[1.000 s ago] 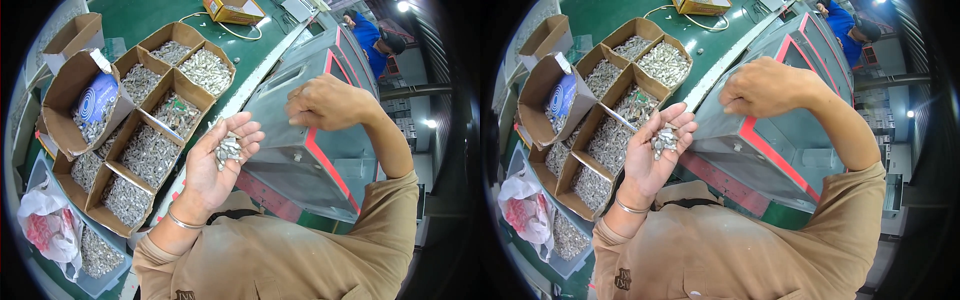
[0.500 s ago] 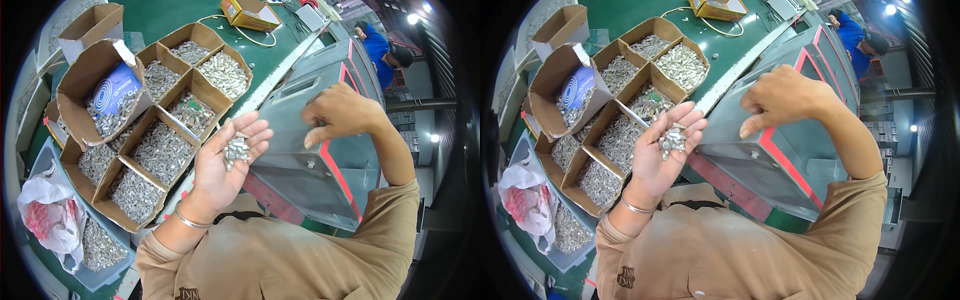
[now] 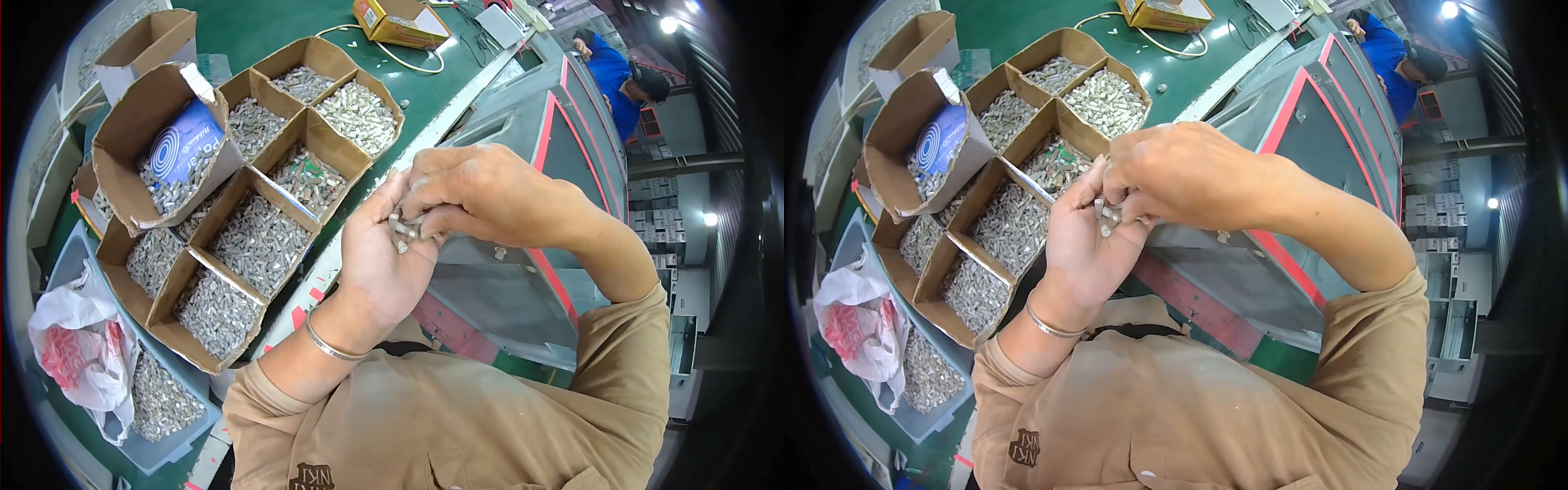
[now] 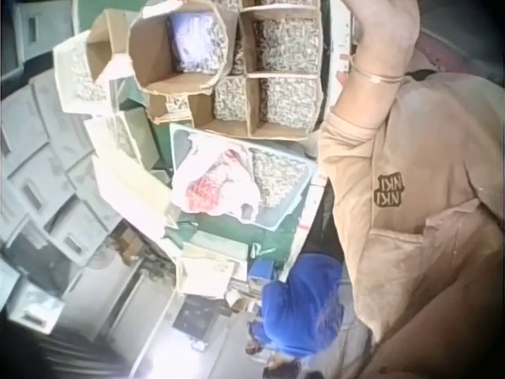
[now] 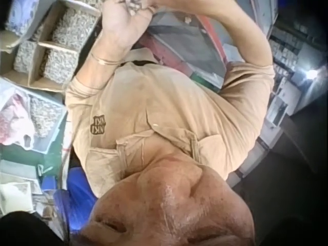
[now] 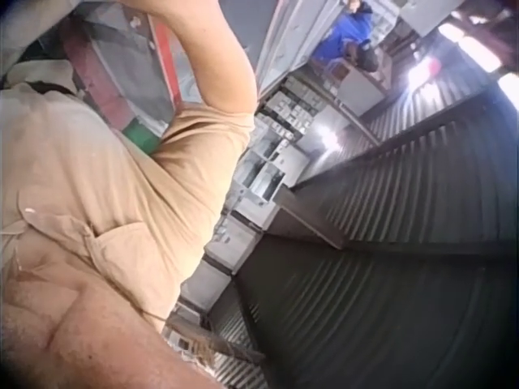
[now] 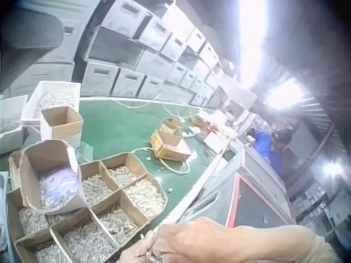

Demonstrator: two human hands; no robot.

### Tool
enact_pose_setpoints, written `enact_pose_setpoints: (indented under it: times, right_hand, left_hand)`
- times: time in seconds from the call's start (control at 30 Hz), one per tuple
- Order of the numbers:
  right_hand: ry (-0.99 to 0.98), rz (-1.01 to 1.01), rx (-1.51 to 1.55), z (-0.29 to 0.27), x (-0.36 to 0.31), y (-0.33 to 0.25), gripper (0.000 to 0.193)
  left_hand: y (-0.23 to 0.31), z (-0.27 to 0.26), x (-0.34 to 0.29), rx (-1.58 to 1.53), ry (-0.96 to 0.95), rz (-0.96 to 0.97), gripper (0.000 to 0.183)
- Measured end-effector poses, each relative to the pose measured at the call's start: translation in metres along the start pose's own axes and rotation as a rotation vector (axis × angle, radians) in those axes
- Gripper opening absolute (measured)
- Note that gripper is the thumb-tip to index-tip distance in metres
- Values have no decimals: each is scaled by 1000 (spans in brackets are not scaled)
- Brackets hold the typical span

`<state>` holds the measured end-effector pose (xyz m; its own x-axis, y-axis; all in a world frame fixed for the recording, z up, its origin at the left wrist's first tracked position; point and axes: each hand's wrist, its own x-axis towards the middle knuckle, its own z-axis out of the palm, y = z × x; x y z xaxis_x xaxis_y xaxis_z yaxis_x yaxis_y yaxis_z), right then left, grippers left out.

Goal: The person inserts small metal pins into pre-drilled holes in a grey metal enclosure by hand.

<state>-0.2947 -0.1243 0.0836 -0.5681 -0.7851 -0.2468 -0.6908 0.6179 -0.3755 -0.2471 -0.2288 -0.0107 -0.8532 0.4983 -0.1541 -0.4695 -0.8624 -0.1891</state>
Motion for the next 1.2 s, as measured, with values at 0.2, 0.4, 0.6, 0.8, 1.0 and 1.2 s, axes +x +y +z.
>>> enact_pose_setpoints:
  times: [0.2,0.4,0.6,0.8,1.0,1.2]
  right_hand:
    - [-3,40,-19,-1,-4,-3,8]
    - [122,-91,26,-30,-18,5,6]
    - [-218,87,8,-38,-31,17,14]
    - [-289,125,-43,-39,-28,20,10]
    - [-325,182,75,-39,-23,19,10]
    - [-305,246,46,-41,-24,17,14]
  left_hand:
    - [-2,0,-3,13,-13,-9,28]
    - [1,-8,-3,43,17,-32,33]
    - [3,-28,-2,62,84,-57,35]
    - [7,-27,1,96,94,-40,35]
    - [10,-30,2,103,95,-36,35]
    - [10,-30,2,84,73,-25,38]
